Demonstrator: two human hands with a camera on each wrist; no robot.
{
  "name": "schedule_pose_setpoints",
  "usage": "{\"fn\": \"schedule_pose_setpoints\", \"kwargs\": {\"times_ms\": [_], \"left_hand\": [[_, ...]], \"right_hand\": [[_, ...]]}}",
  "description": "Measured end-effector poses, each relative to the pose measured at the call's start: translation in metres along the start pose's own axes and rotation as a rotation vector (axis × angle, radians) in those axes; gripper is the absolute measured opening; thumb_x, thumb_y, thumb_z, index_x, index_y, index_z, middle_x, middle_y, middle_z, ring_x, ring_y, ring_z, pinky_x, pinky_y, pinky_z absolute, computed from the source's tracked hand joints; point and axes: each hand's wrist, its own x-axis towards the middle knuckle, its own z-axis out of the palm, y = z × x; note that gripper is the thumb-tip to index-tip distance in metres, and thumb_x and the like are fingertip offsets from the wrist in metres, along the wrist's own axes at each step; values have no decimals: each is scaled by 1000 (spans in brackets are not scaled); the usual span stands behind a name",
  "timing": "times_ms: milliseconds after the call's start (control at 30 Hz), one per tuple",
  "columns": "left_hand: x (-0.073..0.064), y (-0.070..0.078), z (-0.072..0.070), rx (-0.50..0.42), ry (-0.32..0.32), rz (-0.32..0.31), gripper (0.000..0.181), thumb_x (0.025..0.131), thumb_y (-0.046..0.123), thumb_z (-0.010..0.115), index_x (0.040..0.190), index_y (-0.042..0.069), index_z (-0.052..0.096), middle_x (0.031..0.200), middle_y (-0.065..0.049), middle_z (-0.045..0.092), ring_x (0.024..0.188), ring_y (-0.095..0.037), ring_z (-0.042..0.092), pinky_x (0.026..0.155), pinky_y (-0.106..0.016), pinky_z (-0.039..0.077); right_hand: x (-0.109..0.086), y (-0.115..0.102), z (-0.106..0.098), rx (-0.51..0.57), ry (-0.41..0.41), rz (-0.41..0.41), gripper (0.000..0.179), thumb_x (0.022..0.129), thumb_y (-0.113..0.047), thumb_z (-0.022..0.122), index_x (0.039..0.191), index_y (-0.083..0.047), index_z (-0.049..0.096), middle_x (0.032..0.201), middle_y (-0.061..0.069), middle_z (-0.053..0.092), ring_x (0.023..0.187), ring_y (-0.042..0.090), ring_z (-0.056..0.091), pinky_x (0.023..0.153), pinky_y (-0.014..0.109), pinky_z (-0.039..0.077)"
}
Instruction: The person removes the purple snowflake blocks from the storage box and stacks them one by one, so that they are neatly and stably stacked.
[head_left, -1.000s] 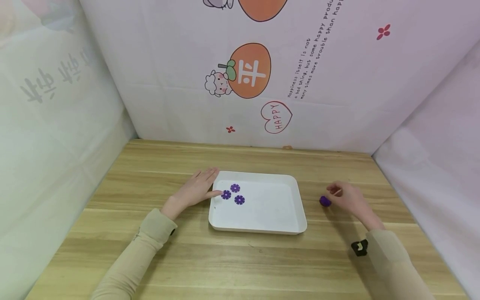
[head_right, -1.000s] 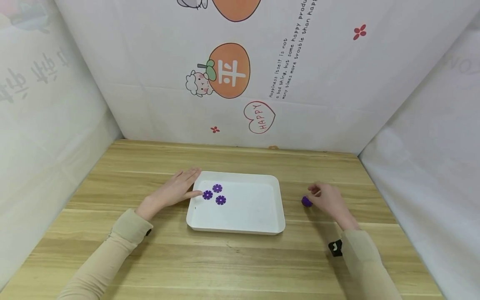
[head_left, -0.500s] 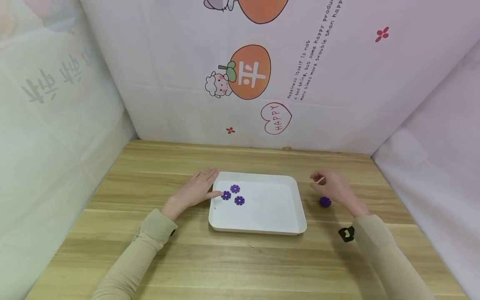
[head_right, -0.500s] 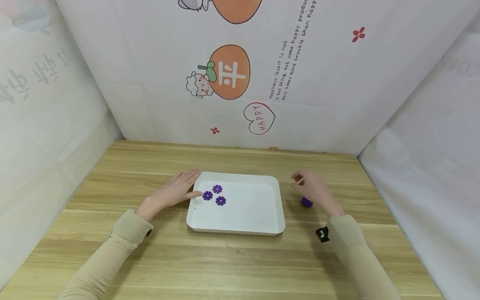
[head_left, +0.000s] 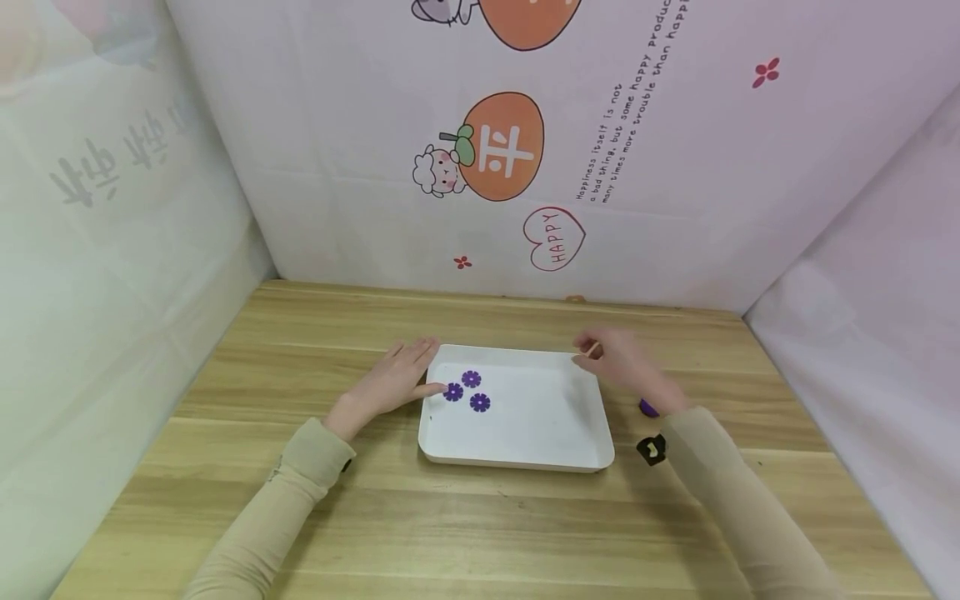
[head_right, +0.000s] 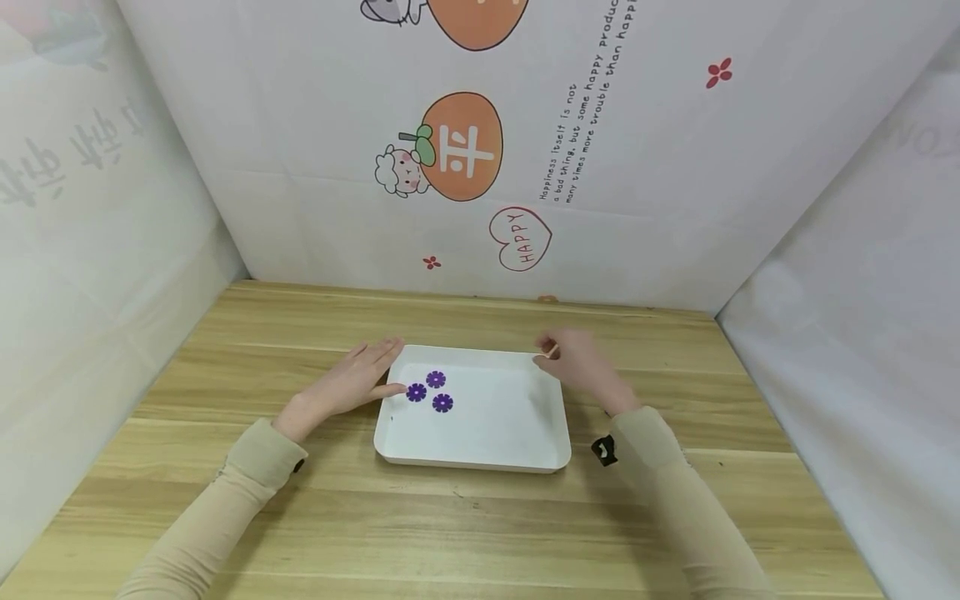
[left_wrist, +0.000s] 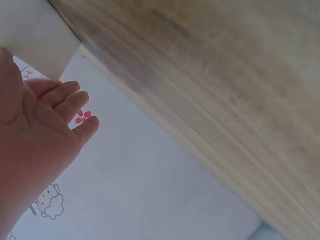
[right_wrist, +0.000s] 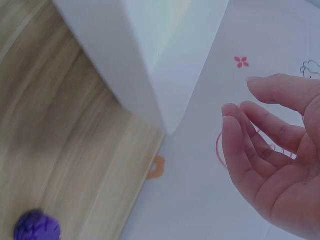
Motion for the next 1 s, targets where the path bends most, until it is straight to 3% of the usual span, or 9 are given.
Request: {"fn": "schedule_pose_setpoints", "kwargs": {"times_ms": [167,633,1000], "left_hand": [[-1,3,-5,-37,-26,-12,83,99,53,51,155,-2,24,162,-20,27,151,-37,28,126,-56,19],[0,1,-4,-19,-35,-16,83,99,54,50,155,-2,24,162,-19,27,152,-35,27,126,-55,19],[0,1,-4,-15,-27,-12,83,99,54,51,155,-2,25,162,-19,28,151,-35,28,126,-56,19]], "right_hand": [[12,-14,8,17,-26,-29,23,89,-11,71,107,3,69,100,15,73,85,22,70,71,33,61],[35,-40,34,6,-101,-112,24,89,-11,72,109,1,70,97,11,73,82,18,70,75,32,62],[42,-60,46,26,-169,-120,23,87,-11,74,107,1,70,97,11,73,85,18,69,79,32,61]]}}
